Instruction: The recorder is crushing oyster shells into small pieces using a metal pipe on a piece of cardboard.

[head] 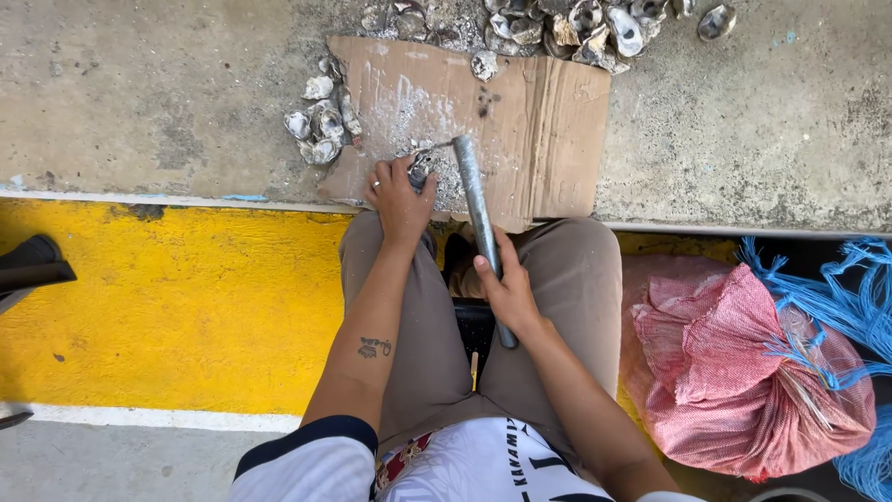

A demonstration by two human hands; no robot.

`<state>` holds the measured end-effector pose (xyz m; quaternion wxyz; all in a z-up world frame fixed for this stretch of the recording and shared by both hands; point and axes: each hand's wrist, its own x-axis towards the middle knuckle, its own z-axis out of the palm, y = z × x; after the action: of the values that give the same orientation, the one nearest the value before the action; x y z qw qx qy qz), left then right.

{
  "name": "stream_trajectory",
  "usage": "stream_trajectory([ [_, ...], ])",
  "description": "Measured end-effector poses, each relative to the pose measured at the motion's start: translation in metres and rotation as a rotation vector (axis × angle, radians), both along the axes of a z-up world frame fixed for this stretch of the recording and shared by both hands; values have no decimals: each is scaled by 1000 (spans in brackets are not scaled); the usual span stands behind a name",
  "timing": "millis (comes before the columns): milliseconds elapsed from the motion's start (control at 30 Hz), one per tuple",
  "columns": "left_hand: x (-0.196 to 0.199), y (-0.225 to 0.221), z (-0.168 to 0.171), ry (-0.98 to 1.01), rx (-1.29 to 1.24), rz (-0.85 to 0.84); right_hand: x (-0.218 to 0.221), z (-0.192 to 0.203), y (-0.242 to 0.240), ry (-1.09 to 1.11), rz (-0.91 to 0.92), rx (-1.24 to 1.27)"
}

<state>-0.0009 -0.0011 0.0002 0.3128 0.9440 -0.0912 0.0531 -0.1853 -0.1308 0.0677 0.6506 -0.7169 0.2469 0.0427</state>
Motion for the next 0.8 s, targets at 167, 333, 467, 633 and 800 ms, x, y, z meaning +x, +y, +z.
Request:
stream_trajectory([
  [167, -1, 2, 1, -111, -91, 8, 1, -25, -6, -102, -163, 217],
  [333, -7, -12, 5, -188, -406, 52, 3, -38, -13, -207, -285, 288],
  [467, -39, -38, -21, 863, -1320, 181, 1, -33, -15, -204, -382, 308],
  [633, -27, -16, -9, 1572, -1547, 253, 4, -33, -22, -146, -441, 361],
  [800, 157, 143, 2, 979, -1757, 98, 7, -24, -23, -110, -455, 397],
])
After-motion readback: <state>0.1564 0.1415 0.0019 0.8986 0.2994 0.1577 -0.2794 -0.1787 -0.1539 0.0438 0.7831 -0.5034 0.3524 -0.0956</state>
